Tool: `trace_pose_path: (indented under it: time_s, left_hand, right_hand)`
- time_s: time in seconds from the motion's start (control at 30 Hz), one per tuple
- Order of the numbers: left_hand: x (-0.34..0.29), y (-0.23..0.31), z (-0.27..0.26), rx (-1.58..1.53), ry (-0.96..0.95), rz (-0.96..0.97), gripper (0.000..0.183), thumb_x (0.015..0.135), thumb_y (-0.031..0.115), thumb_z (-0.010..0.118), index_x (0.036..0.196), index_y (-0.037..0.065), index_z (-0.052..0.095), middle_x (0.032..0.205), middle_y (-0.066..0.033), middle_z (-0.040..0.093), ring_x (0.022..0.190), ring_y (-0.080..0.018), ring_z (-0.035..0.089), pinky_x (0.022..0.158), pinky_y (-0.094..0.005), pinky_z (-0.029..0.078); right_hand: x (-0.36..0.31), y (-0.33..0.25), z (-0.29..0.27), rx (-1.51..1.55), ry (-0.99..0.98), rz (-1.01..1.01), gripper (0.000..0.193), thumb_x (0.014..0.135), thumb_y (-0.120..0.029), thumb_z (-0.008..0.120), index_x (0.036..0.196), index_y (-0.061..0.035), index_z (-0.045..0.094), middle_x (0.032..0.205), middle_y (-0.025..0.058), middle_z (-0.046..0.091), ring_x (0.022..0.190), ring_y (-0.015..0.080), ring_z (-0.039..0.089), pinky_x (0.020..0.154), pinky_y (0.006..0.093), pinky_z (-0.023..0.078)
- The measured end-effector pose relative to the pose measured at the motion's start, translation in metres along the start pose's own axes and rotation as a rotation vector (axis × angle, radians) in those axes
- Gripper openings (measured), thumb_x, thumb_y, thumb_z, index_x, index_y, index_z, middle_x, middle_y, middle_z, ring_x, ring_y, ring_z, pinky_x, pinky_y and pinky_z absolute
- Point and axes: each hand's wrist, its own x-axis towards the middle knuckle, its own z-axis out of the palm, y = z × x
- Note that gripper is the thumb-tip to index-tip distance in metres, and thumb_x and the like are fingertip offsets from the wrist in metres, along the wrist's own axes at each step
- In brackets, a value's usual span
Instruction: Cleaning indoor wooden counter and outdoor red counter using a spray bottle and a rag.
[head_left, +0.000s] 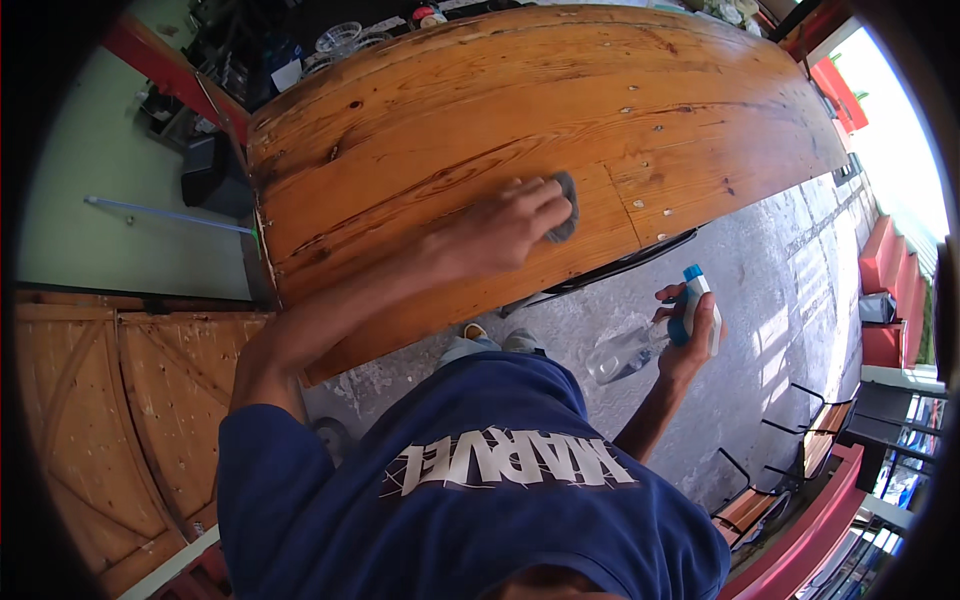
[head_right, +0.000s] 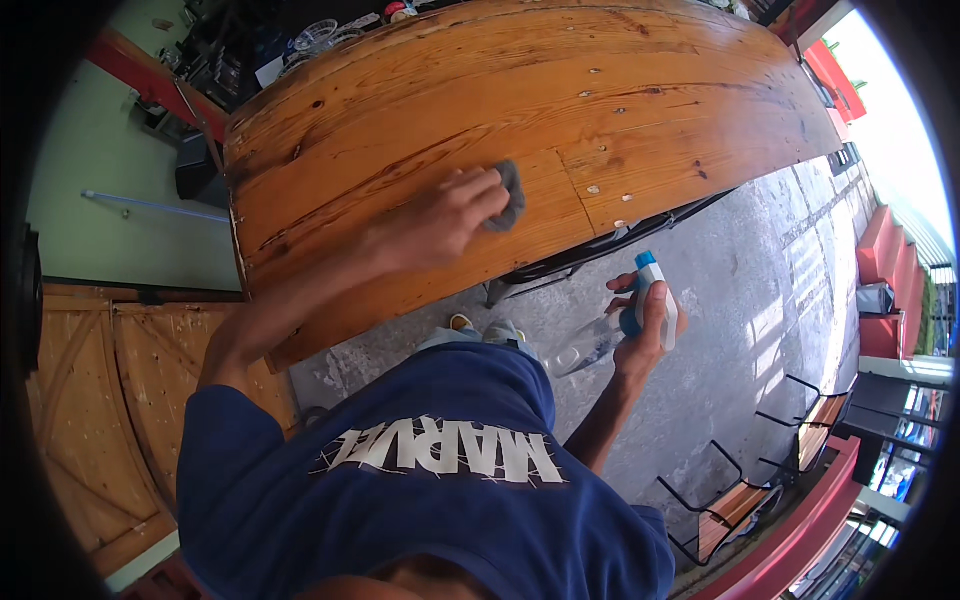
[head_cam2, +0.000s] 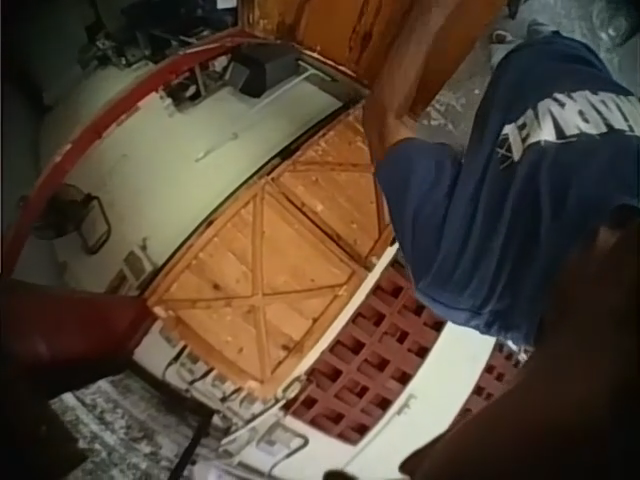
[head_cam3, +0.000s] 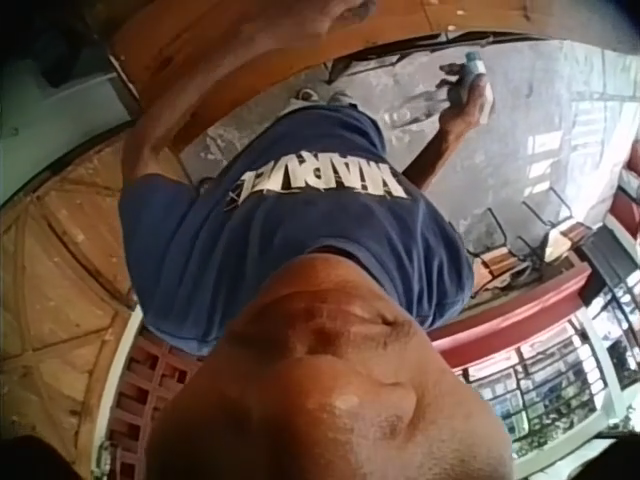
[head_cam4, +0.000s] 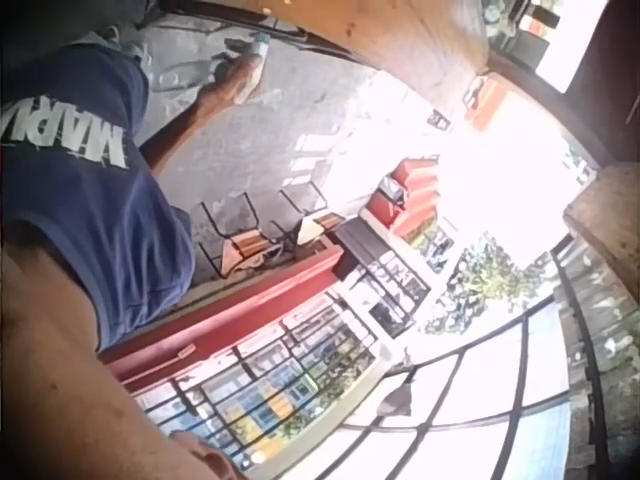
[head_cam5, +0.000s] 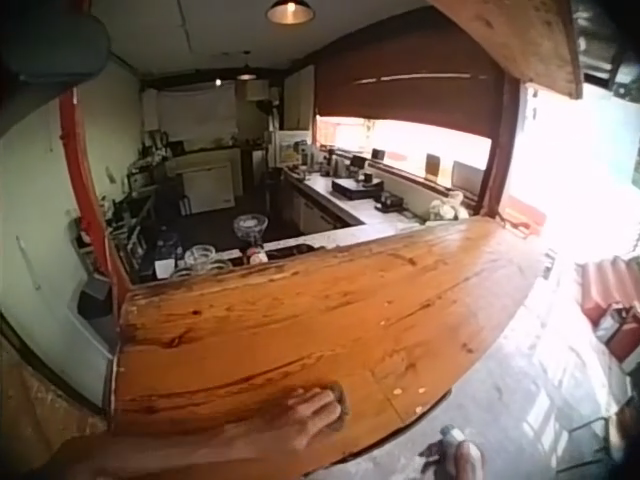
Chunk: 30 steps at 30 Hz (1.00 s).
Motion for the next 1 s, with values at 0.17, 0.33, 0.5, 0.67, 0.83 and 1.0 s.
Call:
trace_pose_path:
  time_s: [0.17, 0.33, 0.5, 0.67, 0.83, 1.0]
  left_hand:
    - [-0.007, 0.032, 0.013, -0.094, -0.068, 0.053, 0.015, 0.075, -0.006, 0.057, 0.087, 0.001, 0.052, 0.095, -0.0123, 0.051, 0.091, -0.0301, 0.054, 0.08, -0.0409, 0.044]
    - [0.051, -0.105, -0.017, 0.098, 0.036, -0.061, 0.015, 0.082, -0.01, 0.057, 0.089, 0.0, 0.048, 0.089, -0.0136, 0.048, 0.085, -0.0292, 0.05, 0.075, -0.0415, 0.043]
    - [0.078, -0.244, -0.078, 0.345, 0.248, -0.286, 0.011, 0.091, -0.005, 0.049, 0.091, 0.002, 0.04, 0.088, -0.0129, 0.042, 0.077, -0.0316, 0.045, 0.071, -0.0393, 0.041]
    - [0.095, -0.134, -0.001, 0.034, 0.154, -0.126, 0.012, 0.081, -0.008, 0.054, 0.091, -0.002, 0.051, 0.09, -0.0156, 0.05, 0.085, -0.0354, 0.056, 0.073, -0.044, 0.046]
    - [0.079, 0.037, 0.061, 0.065, -0.054, 0.171, 0.013, 0.075, -0.004, 0.058, 0.082, 0.002, 0.049, 0.088, -0.0128, 0.045, 0.085, -0.0297, 0.052, 0.072, -0.0393, 0.043]
    - [0.105, -0.023, 0.053, -0.037, -0.024, 0.125, 0.023, 0.069, -0.014, 0.057, 0.085, 0.0, 0.049, 0.088, -0.0139, 0.044, 0.082, -0.0323, 0.05, 0.07, -0.0409, 0.041]
  right_hand:
    - [0.023, 0.001, 0.0, 0.044, -0.062, -0.028, 0.054, 0.098, -0.044, 0.047, 0.1, 0.0082, 0.06, 0.081, 0.0173, 0.064, 0.061, 0.018, 0.059, 0.049, 0.026, 0.045]
    - [0.025, 0.007, -0.015, -0.021, -0.006, -0.082, 0.054, 0.098, -0.043, 0.045, 0.098, 0.009, 0.06, 0.083, 0.0186, 0.065, 0.059, 0.0171, 0.058, 0.05, 0.0259, 0.045]
    - [0.031, 0.013, -0.03, 0.07, -0.051, -0.047, 0.057, 0.099, -0.045, 0.041, 0.1, 0.0094, 0.06, 0.086, 0.0202, 0.065, 0.073, 0.0211, 0.063, 0.054, 0.0281, 0.048]
    - [0.052, 0.018, -0.058, 0.054, -0.01, -0.029, 0.057, 0.098, -0.046, 0.042, 0.101, 0.0089, 0.06, 0.086, 0.0199, 0.065, 0.072, 0.0233, 0.064, 0.052, 0.0296, 0.048]
    - [0.097, 0.024, -0.08, 0.094, -0.067, -0.069, 0.058, 0.097, -0.046, 0.044, 0.101, 0.0097, 0.061, 0.086, 0.0199, 0.065, 0.071, 0.0227, 0.064, 0.053, 0.0293, 0.048]
    - [0.133, 0.016, -0.088, -0.012, -0.07, -0.084, 0.06, 0.092, -0.05, 0.048, 0.099, 0.0071, 0.065, 0.08, 0.014, 0.067, 0.063, 0.0155, 0.059, 0.054, 0.0264, 0.046]
